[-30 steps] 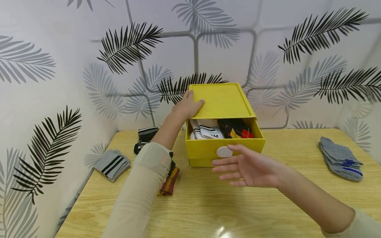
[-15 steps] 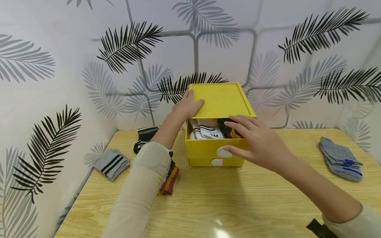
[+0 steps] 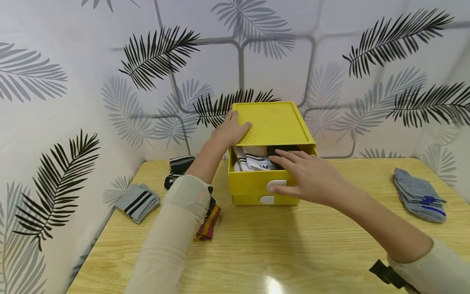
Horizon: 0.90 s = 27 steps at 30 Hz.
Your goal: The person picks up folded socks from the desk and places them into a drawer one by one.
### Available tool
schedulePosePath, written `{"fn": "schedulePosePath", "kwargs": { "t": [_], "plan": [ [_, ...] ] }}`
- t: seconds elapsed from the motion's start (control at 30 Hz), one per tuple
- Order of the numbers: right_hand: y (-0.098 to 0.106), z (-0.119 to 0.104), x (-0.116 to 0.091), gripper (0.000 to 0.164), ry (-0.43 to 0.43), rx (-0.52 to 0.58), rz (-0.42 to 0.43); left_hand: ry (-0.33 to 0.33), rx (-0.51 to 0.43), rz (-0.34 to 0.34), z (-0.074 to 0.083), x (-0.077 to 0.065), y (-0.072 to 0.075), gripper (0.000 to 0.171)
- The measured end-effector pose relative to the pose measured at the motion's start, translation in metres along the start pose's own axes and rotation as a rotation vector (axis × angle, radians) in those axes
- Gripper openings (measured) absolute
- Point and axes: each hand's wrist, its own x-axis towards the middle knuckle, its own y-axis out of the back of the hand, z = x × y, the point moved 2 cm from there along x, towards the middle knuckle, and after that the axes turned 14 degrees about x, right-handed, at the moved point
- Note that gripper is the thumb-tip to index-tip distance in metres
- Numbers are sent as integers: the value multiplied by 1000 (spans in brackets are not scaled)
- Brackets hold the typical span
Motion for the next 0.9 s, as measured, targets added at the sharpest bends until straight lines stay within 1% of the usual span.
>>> {"fn": "schedulePosePath", "kwargs": {
  "t": [0.2,0.3,0.37,0.43,0.47,0.5,0.53,0.57,0.6,0.63,0.67,0.73,0.77,0.8,0.83,0.9],
  "plan": [
    [2,1,4,79,-10,22,-26,-4,-7,2,-1,0,1,71],
    [4,1,1,78,6,22,-10,-2,-6,4,-1,1,1,71],
    [5,-2,-3,75,38,30,35,-2,-8,4,0,1,0,71],
    [7,-7,-10,66,93,66,127,-3,-8,1,0,1,-1,71],
    [8,-10,-14,59,132,109,187,-4,-9,-1,0,1,-1,71],
    [8,-15,-19,50,163,177,241,-5,-9,-4,0,1,-1,71],
    [7,-19,-23,41,204,272,285,-7,-9,-4,0,1,-1,71],
    [6,-24,-27,32,231,387,305,-8,-10,-4,0,1,-1,71],
    [3,-28,-31,26,234,532,284,-10,-11,-4,0,1,-1,71],
    [-2,-32,-35,22,225,700,233,-12,-10,-5,0,1,-1,71],
    [-7,-35,-37,20,192,876,162,-14,-12,-4,0,0,-1,71],
    [-19,-38,-41,23,47,1209,-21,-19,-15,-2,0,0,-1,71],
    [-26,-37,-43,28,-52,1350,-114,-19,-17,-2,0,0,-1,71],
    [-32,-36,-43,34,-150,1475,-198,-20,-17,-3,0,0,-1,71],
    [-38,-34,-43,37,-222,1584,-264,-20,-18,-4,0,0,0,71],
    [-47,-27,-43,44,-351,1769,-354,-19,-20,-7,0,-1,-1,71]
  ]
}}
